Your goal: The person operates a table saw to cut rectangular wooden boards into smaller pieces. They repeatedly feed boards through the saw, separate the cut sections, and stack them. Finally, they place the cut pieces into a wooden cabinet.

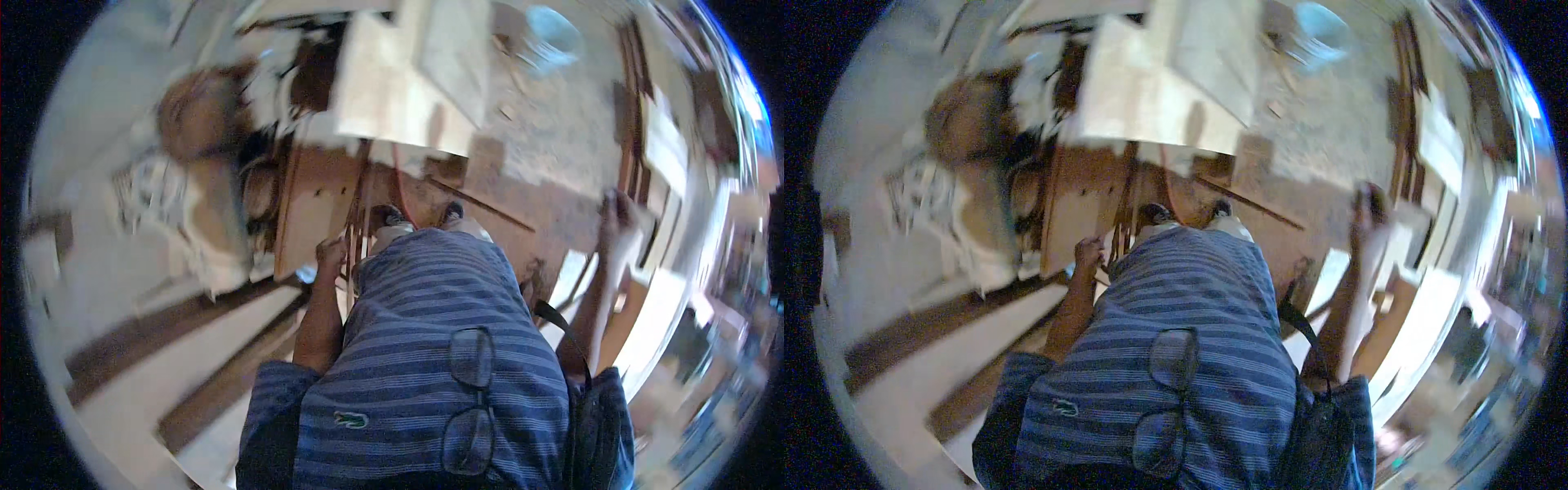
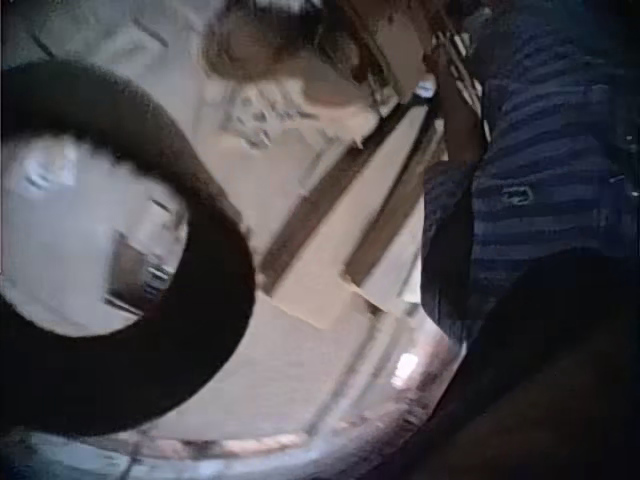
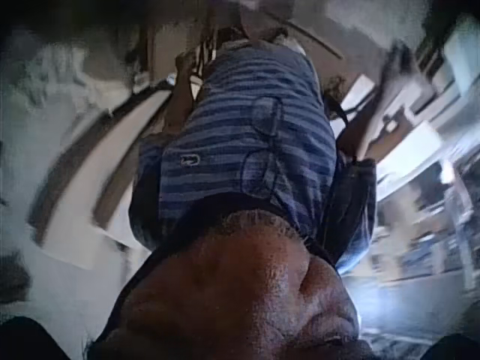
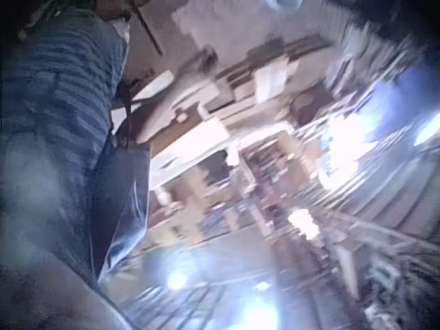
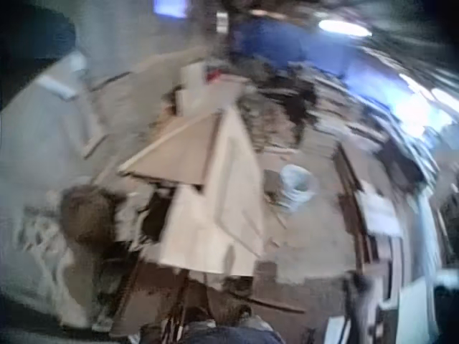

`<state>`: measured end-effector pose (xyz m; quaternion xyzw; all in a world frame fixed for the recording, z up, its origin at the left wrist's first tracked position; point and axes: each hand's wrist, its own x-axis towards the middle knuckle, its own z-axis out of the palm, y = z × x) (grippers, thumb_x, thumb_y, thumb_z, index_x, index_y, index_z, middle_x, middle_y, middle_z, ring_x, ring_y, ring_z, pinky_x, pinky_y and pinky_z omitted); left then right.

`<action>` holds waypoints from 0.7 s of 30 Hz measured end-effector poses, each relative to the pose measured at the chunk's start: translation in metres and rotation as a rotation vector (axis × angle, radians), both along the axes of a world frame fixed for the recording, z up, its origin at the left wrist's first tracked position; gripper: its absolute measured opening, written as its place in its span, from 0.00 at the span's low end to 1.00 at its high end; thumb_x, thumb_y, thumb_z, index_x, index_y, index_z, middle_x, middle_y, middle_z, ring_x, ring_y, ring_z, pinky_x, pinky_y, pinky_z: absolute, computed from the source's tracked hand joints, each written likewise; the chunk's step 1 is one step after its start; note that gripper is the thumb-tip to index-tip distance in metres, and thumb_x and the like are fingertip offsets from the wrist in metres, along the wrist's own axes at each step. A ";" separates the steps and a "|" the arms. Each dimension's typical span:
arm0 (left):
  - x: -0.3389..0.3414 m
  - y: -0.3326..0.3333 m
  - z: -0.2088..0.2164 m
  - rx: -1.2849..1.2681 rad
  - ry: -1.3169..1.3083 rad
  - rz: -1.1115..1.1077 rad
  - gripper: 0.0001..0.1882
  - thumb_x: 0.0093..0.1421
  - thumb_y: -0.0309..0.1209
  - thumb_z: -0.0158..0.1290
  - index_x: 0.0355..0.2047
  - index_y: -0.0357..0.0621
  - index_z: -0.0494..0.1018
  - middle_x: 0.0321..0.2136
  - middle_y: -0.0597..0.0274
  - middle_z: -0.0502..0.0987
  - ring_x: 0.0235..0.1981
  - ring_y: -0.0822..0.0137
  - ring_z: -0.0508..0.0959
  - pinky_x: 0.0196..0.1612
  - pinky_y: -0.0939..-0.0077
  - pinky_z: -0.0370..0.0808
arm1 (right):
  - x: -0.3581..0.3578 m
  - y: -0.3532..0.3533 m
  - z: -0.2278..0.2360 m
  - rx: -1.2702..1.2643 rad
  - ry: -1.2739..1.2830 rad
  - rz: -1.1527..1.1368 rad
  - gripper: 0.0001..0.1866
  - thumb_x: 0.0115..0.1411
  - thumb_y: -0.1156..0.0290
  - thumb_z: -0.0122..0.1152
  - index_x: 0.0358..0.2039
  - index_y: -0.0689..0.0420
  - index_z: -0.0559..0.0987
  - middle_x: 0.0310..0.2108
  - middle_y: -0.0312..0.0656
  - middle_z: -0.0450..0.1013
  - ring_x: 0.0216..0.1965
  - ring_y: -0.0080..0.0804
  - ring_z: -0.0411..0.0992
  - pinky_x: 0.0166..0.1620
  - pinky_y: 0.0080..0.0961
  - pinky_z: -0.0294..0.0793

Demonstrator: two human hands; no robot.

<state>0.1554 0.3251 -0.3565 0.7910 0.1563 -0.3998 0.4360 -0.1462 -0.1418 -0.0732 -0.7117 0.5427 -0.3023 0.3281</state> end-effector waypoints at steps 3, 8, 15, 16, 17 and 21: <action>0.015 -0.010 -0.005 0.015 0.013 -0.062 0.23 0.66 0.51 0.51 0.25 0.44 0.73 0.14 0.65 0.70 0.12 0.74 0.65 0.14 0.75 0.63 | -0.021 0.013 -0.026 0.015 -0.082 0.131 0.08 0.63 0.71 0.63 0.39 0.63 0.82 0.29 0.37 0.77 0.31 0.20 0.72 0.37 0.19 0.72; 0.016 -0.068 0.037 0.073 0.051 -0.081 0.39 0.65 0.67 0.35 0.25 0.42 0.73 0.14 0.63 0.70 0.09 0.73 0.64 0.12 0.77 0.61 | -0.059 0.025 -0.051 0.206 -0.113 0.020 0.08 0.62 0.70 0.65 0.35 0.64 0.81 0.28 0.42 0.77 0.29 0.25 0.74 0.35 0.22 0.74; -0.001 -0.121 0.012 0.234 -0.161 -0.491 0.30 0.69 0.54 0.42 0.29 0.38 0.77 0.15 0.59 0.71 0.13 0.66 0.69 0.15 0.71 0.65 | -0.110 -0.005 -0.032 0.125 -0.095 -0.010 0.07 0.60 0.72 0.67 0.33 0.64 0.81 0.23 0.43 0.74 0.23 0.26 0.72 0.28 0.24 0.70; 0.016 -0.115 -0.010 0.262 -0.283 -0.718 0.28 0.68 0.52 0.44 0.30 0.38 0.77 0.16 0.58 0.72 0.15 0.64 0.71 0.18 0.68 0.68 | -0.121 -0.011 -0.030 0.081 -0.096 -0.017 0.07 0.59 0.72 0.67 0.33 0.64 0.81 0.23 0.43 0.74 0.23 0.26 0.72 0.28 0.24 0.70; 0.022 -0.120 -0.025 0.268 -0.303 -0.775 0.26 0.68 0.50 0.45 0.30 0.37 0.78 0.17 0.56 0.74 0.17 0.62 0.73 0.20 0.65 0.70 | -0.134 -0.017 -0.028 0.076 -0.092 -0.036 0.06 0.60 0.74 0.66 0.32 0.65 0.81 0.23 0.44 0.75 0.23 0.27 0.72 0.28 0.24 0.70; 0.031 -0.180 -0.031 0.336 -0.292 -0.858 0.22 0.63 0.44 0.50 0.29 0.34 0.80 0.22 0.46 0.79 0.26 0.56 0.80 0.30 0.58 0.75 | -0.178 -0.032 -0.038 0.013 -0.123 -0.214 0.06 0.60 0.75 0.64 0.33 0.65 0.81 0.26 0.46 0.77 0.27 0.30 0.76 0.33 0.24 0.74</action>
